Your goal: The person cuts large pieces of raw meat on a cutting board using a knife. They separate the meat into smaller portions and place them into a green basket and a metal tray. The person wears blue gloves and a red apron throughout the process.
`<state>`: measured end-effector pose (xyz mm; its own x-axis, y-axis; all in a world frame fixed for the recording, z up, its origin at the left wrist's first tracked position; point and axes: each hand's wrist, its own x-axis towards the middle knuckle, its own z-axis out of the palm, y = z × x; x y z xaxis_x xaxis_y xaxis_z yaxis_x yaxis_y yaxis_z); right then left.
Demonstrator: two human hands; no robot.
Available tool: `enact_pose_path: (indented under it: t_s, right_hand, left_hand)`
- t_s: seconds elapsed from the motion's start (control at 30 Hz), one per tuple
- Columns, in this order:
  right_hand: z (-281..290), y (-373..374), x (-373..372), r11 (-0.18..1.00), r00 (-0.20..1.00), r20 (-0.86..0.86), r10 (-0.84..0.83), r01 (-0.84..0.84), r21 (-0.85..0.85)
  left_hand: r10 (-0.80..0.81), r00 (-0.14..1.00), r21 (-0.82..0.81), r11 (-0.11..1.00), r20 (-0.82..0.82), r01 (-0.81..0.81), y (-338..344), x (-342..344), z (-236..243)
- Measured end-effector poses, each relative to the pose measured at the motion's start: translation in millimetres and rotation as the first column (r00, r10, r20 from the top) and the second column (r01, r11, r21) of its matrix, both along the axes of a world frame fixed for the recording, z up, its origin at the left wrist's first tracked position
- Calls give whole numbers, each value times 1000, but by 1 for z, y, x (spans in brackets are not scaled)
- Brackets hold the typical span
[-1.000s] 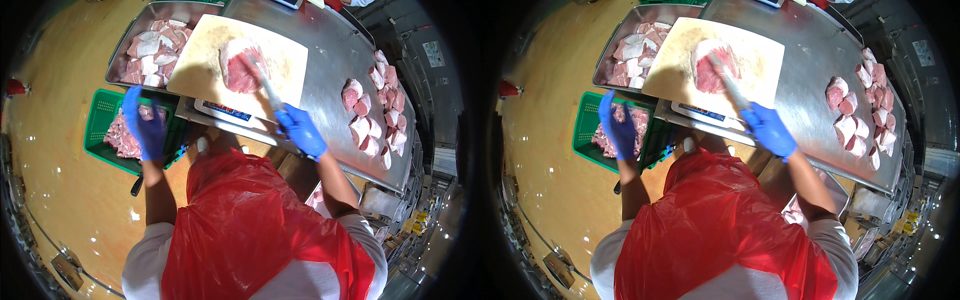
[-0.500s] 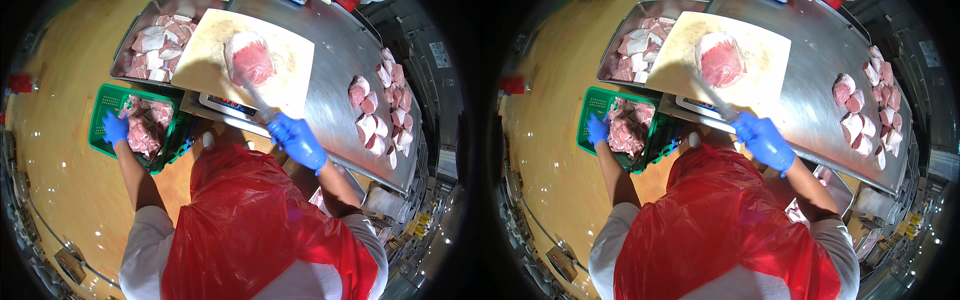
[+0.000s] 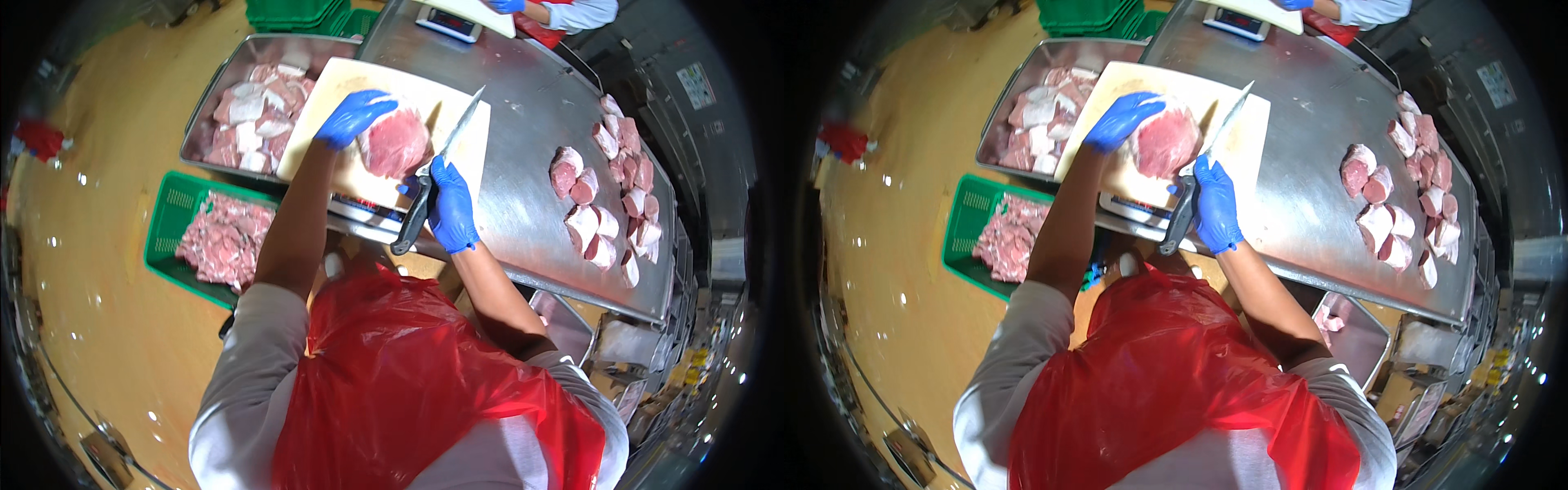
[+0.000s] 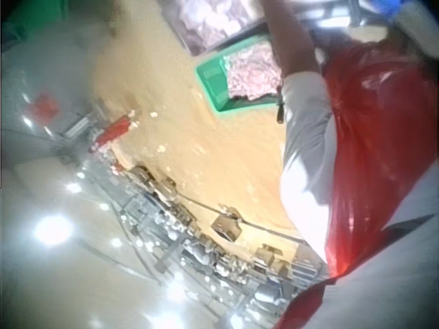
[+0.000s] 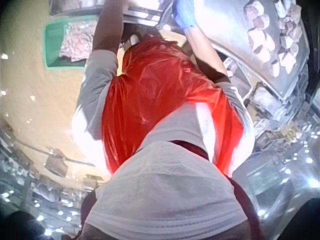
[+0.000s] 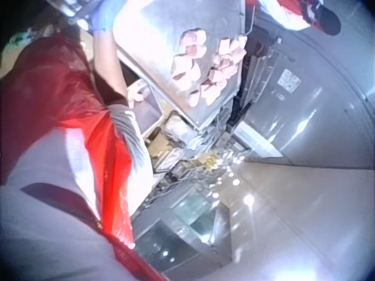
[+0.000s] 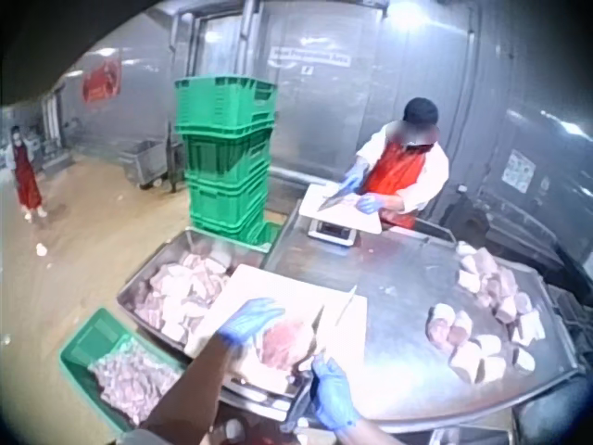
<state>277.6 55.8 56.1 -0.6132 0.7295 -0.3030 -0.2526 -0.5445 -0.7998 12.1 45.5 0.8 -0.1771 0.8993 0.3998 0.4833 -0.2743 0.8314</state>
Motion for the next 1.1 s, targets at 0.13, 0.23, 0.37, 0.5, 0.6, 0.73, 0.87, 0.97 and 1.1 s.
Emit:
enact_pose_path:
  t_s: [0.13, 0.23, 0.37, 0.5, 0.6, 0.73, 0.87, 0.97, 1.1]
  right_hand:
    - [1, 16, 14, 982, 997, 75, 19, -32, 188]
    - [34, 12, -13, 978, 966, -200, 162, -131, 160]
    - [75, 14, -36, 681, 942, -93, 322, -162, 714]
    - [97, 29, 20, 568, 951, 179, 252, -295, 769]
    - [43, 38, 103, 780, 980, 182, 77, -173, 601]
    - [-58, 32, 223, 845, 887, 316, -336, 135, 518]
    - [-77, -12, 325, 806, 644, 498, -580, 367, 465]
    - [-81, -49, 374, 760, 467, 600, -649, 442, 477]
    - [-99, -107, 408, 631, 240, 674, -699, 651, 422]
  left_hand:
    - [7, 939, 9, 1000, 344, -10, -50, 27, 10]
    - [337, 713, -364, 923, 614, -123, -89, 78, 5]
    - [576, 803, -212, 775, -153, -595, -99, 73, 3]
    - [284, 151, -95, 696, 947, -711, -80, -44, -3]
    - [472, 264, -70, 579, 841, -812, -41, -37, 51]
    - [478, 866, 294, 815, 149, -500, 104, 82, 84]
    - [-144, 984, -54, 989, -107, 139, 214, 320, 60]
    - [-349, 869, -265, 927, -350, 266, 286, 451, -22]
    - [-333, 906, -570, 811, -262, 133, 370, 603, -86]
